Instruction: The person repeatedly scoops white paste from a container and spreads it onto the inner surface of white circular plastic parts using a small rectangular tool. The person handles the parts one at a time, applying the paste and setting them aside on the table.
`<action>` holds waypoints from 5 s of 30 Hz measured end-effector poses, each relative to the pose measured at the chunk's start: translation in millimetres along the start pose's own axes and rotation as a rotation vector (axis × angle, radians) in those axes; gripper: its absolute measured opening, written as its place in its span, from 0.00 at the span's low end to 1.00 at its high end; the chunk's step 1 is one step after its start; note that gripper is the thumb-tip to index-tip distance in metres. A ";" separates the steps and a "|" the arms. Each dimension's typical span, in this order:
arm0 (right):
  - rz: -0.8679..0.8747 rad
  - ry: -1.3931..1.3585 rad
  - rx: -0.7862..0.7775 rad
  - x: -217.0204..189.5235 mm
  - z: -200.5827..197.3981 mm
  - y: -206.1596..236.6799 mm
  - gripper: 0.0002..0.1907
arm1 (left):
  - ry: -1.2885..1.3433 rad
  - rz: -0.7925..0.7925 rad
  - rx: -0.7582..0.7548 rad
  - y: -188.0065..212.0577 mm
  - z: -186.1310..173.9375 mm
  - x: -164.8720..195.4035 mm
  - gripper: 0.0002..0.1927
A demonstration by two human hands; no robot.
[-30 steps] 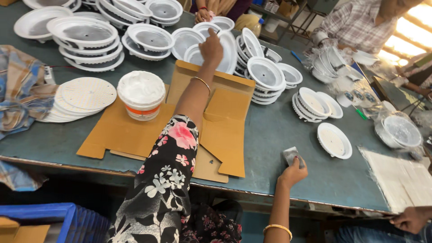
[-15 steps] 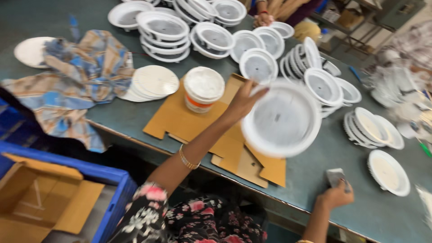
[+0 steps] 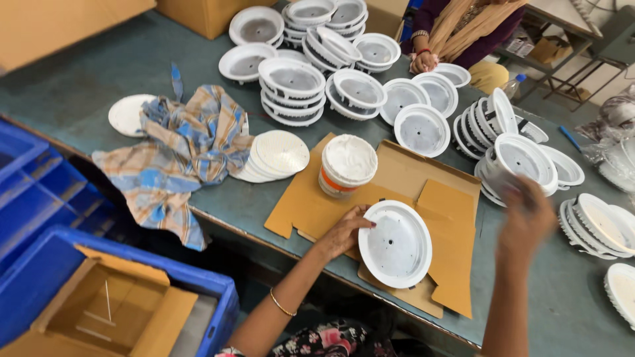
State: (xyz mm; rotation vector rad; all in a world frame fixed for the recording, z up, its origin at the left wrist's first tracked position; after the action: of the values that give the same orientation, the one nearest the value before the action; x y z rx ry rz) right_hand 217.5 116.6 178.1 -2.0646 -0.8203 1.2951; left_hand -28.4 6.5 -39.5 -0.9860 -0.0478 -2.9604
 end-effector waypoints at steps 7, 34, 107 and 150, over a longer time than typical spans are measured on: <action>-0.420 0.158 -1.088 -112.1 194.5 -70.4 0.10 | 0.029 -0.071 -0.040 11.5 18.7 17.4 0.41; 0.136 0.073 -0.830 -50.5 278.5 -4.9 0.13 | 0.011 -0.120 0.011 16.9 27.0 22.7 0.39; 0.318 0.339 -0.287 -87.6 50.2 168.8 0.16 | -0.134 0.145 0.115 37.9 40.2 12.2 0.22; -0.145 0.269 -0.483 -90.5 19.4 189.2 0.24 | -0.191 0.052 0.051 17.9 82.9 -12.3 0.21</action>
State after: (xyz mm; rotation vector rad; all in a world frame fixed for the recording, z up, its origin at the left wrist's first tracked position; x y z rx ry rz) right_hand 206.2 -71.8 84.7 -2.4222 -1.2184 0.7655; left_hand 31.6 -8.3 19.9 -1.2395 -0.0982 -2.7939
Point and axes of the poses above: each hand's wrist, its own y-axis away from the middle knuckle, its own z-axis out of the palm, x = y × z, the point moved 3 cm from there along -y, towards the middle knuckle, and after that the axes turned 5 degrees about y, right-handed, at the moved point
